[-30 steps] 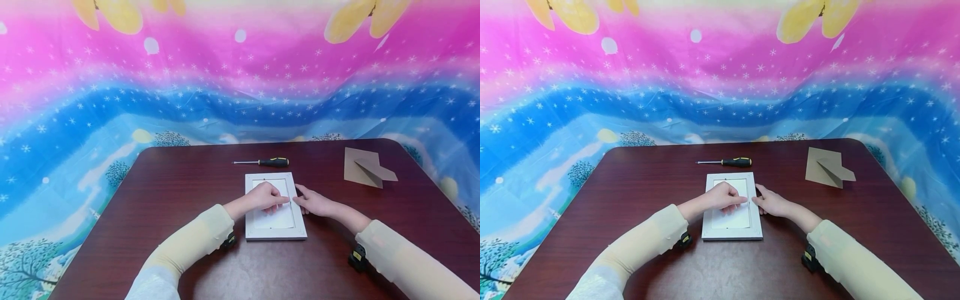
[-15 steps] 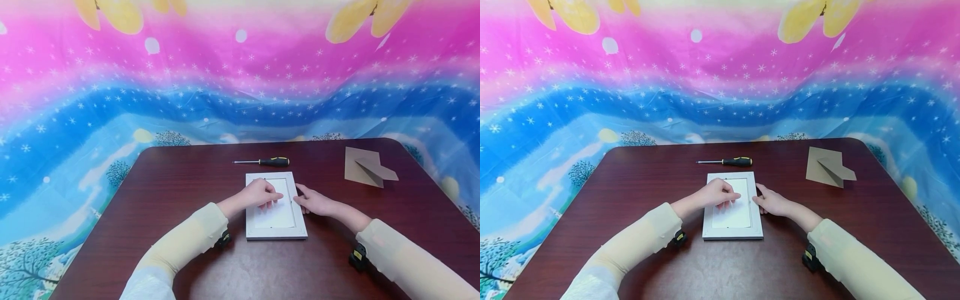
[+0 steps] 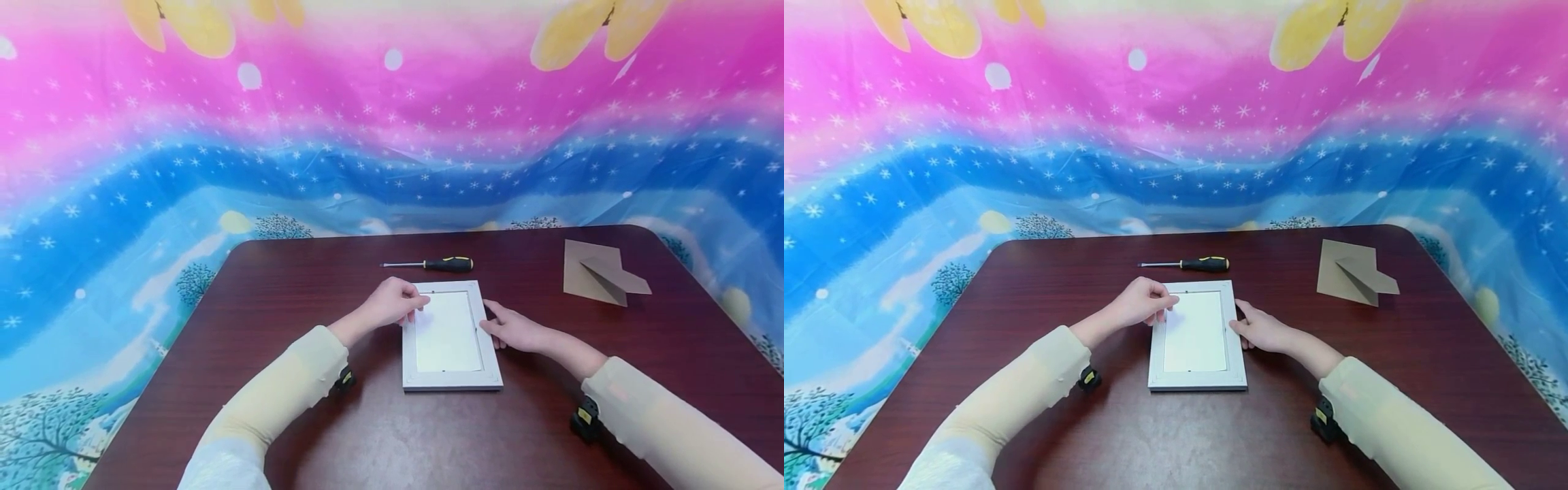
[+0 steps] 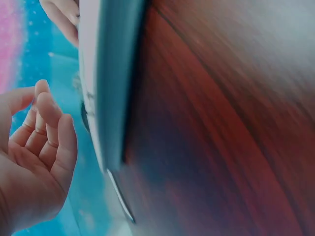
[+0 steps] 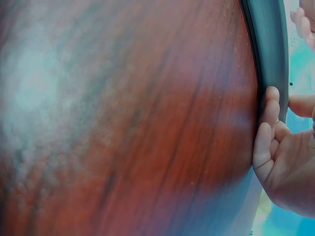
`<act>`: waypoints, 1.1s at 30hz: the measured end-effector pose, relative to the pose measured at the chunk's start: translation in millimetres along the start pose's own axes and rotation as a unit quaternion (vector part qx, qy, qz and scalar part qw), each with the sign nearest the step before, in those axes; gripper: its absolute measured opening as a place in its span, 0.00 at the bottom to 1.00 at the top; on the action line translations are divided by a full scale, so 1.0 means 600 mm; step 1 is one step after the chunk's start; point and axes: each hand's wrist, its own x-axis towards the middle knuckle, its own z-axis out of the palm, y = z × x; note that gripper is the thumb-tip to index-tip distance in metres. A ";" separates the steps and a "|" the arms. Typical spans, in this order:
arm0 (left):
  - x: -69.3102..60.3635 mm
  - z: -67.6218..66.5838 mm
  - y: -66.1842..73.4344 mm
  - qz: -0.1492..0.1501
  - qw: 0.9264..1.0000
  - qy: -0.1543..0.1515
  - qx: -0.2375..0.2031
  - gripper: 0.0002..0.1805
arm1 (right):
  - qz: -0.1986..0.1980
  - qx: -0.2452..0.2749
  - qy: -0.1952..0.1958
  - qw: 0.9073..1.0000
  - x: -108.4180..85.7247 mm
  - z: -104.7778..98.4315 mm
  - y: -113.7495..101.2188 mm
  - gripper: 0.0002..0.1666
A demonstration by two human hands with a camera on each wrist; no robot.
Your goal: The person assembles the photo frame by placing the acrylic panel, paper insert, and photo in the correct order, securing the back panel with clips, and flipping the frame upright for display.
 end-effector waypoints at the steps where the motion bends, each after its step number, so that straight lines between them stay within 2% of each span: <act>1: 0.001 -0.003 -0.008 -0.009 1.000 0.010 -0.003 0.14 | 0.001 0.000 0.001 1.000 0.000 0.000 0.000 0.38; 4: 0.004 -0.011 -0.032 -0.040 0.998 0.044 -0.009 0.12 | 0.004 0.000 -0.001 1.000 0.000 -0.001 0.001 0.38; 6: 0.007 -0.016 -0.049 -0.058 0.996 0.067 -0.011 0.14 | 0.007 0.001 -0.002 1.000 0.000 -0.001 0.002 0.38; 10: 0.015 -0.021 -0.077 -0.080 0.993 0.077 -0.042 0.20 | 0.014 0.006 -0.005 1.000 0.001 -0.001 0.004 0.38; 14: 0.020 -0.020 -0.094 -0.081 0.992 0.043 -0.086 0.22 | 0.021 0.008 -0.007 1.000 0.003 0.001 0.004 0.39; 19: 0.024 -0.020 -0.098 -0.080 0.989 0.007 -0.120 0.22 | 0.019 0.013 -0.007 1.000 0.004 0.002 0.001 0.39; 27: 0.033 -0.029 -0.094 -0.071 0.991 -0.055 -0.098 0.24 | 0.011 0.012 -0.007 1.000 0.002 -0.002 -0.002 0.39; 33: 0.038 -0.032 -0.090 -0.085 0.987 -0.083 -0.112 0.24 | 0.016 0.012 -0.002 1.000 0.001 -0.004 0.000 0.39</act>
